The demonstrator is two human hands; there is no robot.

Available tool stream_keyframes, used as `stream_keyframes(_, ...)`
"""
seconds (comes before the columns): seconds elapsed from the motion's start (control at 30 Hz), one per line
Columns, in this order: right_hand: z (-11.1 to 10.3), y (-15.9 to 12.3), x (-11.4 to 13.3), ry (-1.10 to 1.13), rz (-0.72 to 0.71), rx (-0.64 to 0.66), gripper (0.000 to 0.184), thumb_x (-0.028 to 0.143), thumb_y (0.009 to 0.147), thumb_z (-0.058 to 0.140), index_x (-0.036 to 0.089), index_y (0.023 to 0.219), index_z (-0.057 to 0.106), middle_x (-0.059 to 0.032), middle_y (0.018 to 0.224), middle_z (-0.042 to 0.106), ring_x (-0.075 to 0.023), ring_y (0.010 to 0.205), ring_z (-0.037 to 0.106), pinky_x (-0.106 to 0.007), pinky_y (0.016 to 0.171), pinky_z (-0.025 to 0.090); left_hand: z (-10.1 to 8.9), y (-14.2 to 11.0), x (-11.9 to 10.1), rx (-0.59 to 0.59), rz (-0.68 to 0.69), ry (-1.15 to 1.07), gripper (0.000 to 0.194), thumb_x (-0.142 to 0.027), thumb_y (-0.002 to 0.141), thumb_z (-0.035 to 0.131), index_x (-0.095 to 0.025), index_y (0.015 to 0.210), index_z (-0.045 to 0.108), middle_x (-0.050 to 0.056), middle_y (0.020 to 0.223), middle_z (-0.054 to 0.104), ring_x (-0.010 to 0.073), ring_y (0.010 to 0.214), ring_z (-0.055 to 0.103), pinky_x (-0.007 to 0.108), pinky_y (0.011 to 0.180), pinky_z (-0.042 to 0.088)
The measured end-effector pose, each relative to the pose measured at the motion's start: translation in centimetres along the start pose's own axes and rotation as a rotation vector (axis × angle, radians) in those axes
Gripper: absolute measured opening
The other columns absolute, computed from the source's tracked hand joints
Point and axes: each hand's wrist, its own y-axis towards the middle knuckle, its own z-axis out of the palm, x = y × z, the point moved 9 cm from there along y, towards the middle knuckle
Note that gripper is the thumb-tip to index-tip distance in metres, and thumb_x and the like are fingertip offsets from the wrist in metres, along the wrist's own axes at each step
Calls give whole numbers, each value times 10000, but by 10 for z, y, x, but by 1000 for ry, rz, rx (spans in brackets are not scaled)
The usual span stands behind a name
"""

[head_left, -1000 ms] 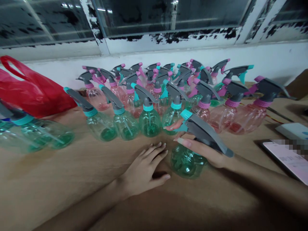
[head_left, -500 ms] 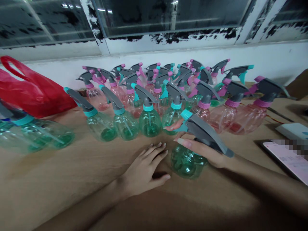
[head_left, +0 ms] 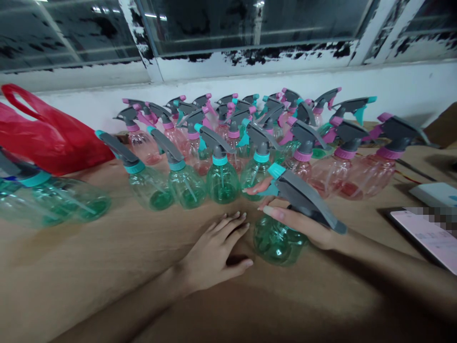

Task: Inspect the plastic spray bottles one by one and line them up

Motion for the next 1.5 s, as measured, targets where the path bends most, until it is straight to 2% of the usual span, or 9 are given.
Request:
stream_keyframes(0.3, 0, 1, -1, -8, 9, -6, 255, 379, 830, 623, 251, 1041, 560, -4, 843, 607, -163, 685, 610, -333, 662, 488, 2, 0, 1, 4, -11, -4, 646, -494, 882, 557, -115, 1381, 399, 130, 1434, 416, 285, 1340, 329, 464, 1090, 273)
stream_keyframes(0.43, -6, -3, -5, -115, -7, -55, 129, 376, 848, 587, 252, 882, 588, 2, 795, 614, -155, 640, 587, -325, 626, 474, 1, 0, 1, 6, -11, -7, 650, -497, 881, 555, -118, 1384, 395, 126, 1436, 415, 277, 1345, 322, 455, 1090, 275)
stream_keyframes(0.53, -8, -6, -7, -220, 9, -69, 163, 386, 863, 555, 243, 792, 588, 8, 704, 590, -154, 607, 567, -323, 612, 466, 2, 0, 0, 13, -6, 0, 654, -498, 882, 556, -113, 1385, 392, 131, 1439, 409, 275, 1343, 326, 454, 1092, 271)
stream_keyframes(0.67, 1, -4, 4, -55, -47, -4, 107, 338, 857, 588, 250, 917, 580, -9, 885, 634, -149, 689, 610, -312, 652, 504, 2, 0, 1, 16, -12, -6, 654, -493, 877, 563, -116, 1383, 390, 132, 1440, 408, 275, 1335, 340, 451, 1087, 279)
stream_keyframes(0.73, 4, -2, 7, 19, -48, 11, 176, 319, 843, 619, 252, 999, 574, -16, 937, 637, -154, 729, 632, -309, 658, 522, 2, 0, 1, 14, -22, -11, 647, -489, 876, 564, -122, 1380, 390, 131, 1438, 411, 276, 1331, 346, 453, 1084, 283)
stream_keyframes(0.87, 5, -1, 7, 22, -52, -22, 234, 319, 820, 650, 241, 1033, 591, -25, 911, 643, -170, 731, 652, -322, 647, 531, 2, -1, 2, -3, -18, -27, 645, -491, 875, 558, -166, 1399, 367, 113, 1448, 399, 282, 1321, 361, 466, 1074, 291)
stream_keyframes(1.0, 4, -1, 8, 41, -73, -39, 220, 264, 816, 647, 240, 1029, 598, -35, 1027, 645, -162, 746, 659, -331, 690, 536, 2, -1, 3, -25, -18, -9, 646, -498, 867, 567, -156, 1384, 386, 123, 1439, 408, 290, 1318, 362, 469, 1072, 291)
stream_keyframes(1.3, 6, -1, 6, 28, -119, -6, 221, 251, 840, 628, 238, 1053, 575, 14, 894, 626, -117, 705, 634, -262, 648, 508, -1, 2, -2, 3, -37, 19, 632, -507, 861, 570, -163, 1368, 417, 131, 1445, 395, 311, 1323, 350, 484, 1063, 298)
stream_keyframes(1.5, 3, 0, 11, 34, -166, -22, 216, 282, 830, 650, 213, 1023, 581, 19, 899, 629, -95, 715, 619, -232, 668, 496, -4, 3, -9, -7, -95, -79, 803, -620, 836, 555, -166, 1437, 274, 160, 1461, 350, 333, 1323, 339, 513, 1065, 281)
